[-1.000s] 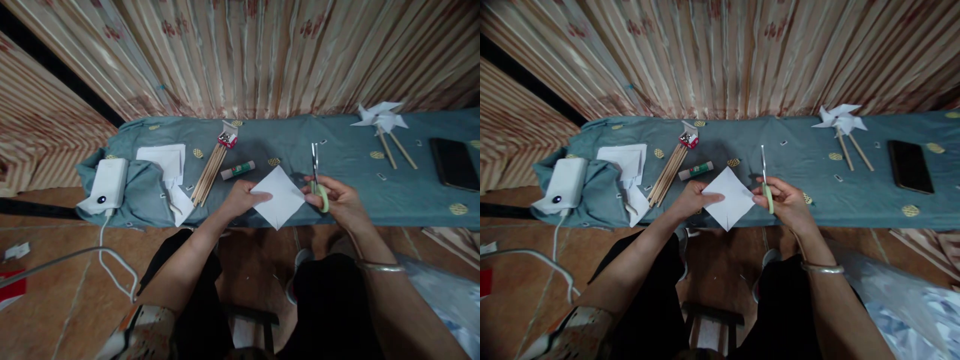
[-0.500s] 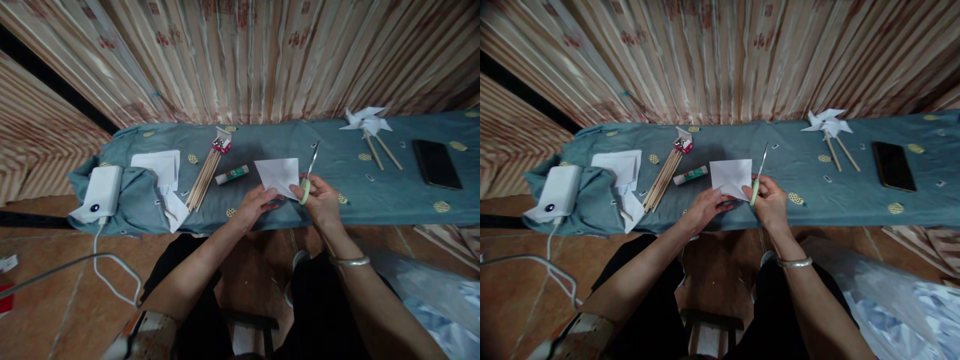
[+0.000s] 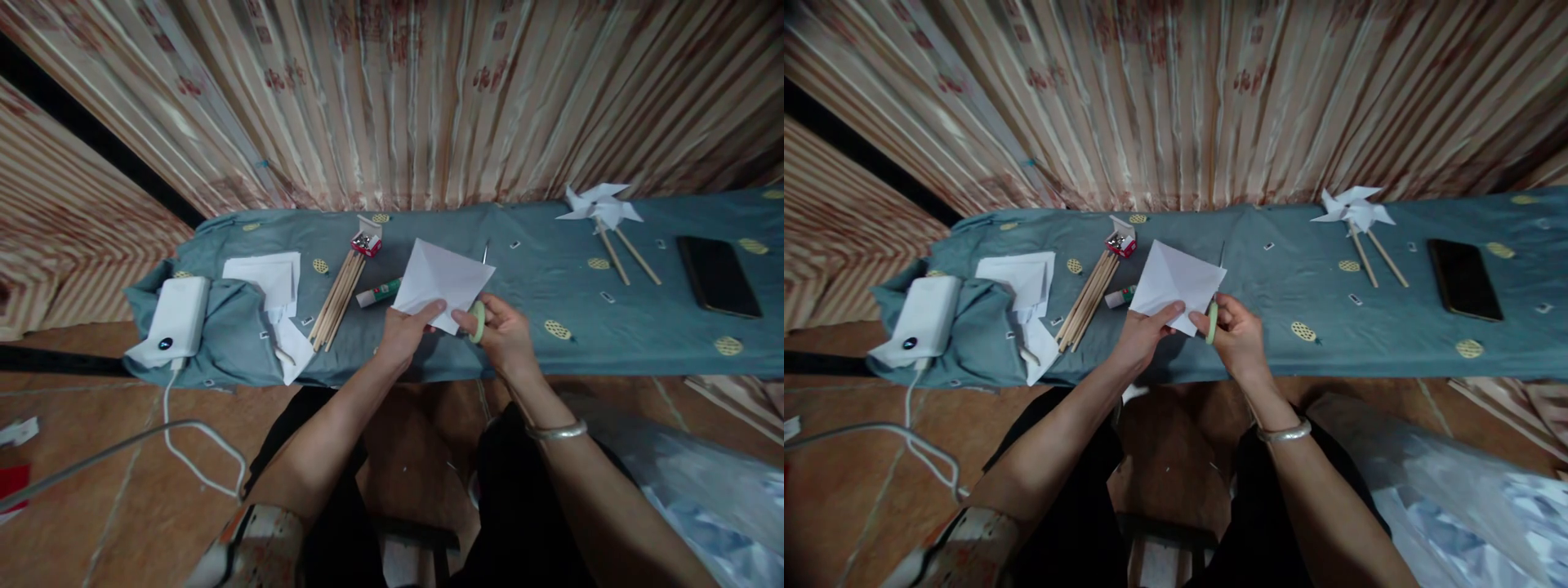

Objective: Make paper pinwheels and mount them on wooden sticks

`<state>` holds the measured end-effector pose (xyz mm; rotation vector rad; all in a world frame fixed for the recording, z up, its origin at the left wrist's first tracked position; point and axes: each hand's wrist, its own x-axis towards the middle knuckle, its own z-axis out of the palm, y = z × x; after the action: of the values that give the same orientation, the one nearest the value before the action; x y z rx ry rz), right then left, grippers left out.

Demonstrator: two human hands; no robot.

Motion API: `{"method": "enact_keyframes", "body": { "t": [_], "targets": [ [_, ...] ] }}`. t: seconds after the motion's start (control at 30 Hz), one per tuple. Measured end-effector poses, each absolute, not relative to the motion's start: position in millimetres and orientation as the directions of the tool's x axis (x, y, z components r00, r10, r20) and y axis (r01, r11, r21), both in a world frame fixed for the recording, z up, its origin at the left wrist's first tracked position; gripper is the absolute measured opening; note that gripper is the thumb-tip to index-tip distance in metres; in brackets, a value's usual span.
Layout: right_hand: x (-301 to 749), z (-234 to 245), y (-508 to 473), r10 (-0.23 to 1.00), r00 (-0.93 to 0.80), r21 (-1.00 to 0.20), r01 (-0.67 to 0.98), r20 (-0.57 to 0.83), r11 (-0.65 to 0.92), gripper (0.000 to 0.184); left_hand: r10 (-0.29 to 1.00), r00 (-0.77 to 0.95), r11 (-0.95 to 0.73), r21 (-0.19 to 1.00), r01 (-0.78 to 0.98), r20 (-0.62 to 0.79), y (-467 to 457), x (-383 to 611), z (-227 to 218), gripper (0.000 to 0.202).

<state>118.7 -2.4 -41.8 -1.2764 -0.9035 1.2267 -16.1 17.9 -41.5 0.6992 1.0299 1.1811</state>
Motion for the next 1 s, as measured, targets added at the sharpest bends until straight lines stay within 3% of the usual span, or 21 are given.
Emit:
{"method": "enact_keyframes", "body": {
  "t": [0.2, 0.4, 0.8, 1.0],
  "targets": [
    [124.6, -39.9, -23.5, 0.965, -0.093, -0.968, -0.039, -0.245, -0.25, 0.05, 0.977, -0.122, 0.121, 0.922, -0.368, -0.177, 37.4, -39.5, -36.8, 0.032],
    [119.0, -43.9, -40.4, 0.888, -0.373, -0.957, 0.004, -0.27, -0.289, 0.054, 0.969, -0.183, 0.091, 0.927, -0.363, -0.167, 43.3, -51.7, -34.8, 0.041],
    [115.0, -45.8, -35.7, 0.905, -0.316, -0.955, 0.011, -0.284, -0.296, 0.052, 0.975, -0.115, 0.138, 0.929, -0.344, -0.188, 37.5, -40.3, -39.6, 0.021],
    [116.1, -47.7, -35.6, 0.909, -0.338, -0.966, -0.007, -0.242, -0.259, 0.047, 0.972, -0.098, 0.173, 0.932, -0.318, -0.214, 34.8, -39.6, -36.5, 0.025]
  ]
}}
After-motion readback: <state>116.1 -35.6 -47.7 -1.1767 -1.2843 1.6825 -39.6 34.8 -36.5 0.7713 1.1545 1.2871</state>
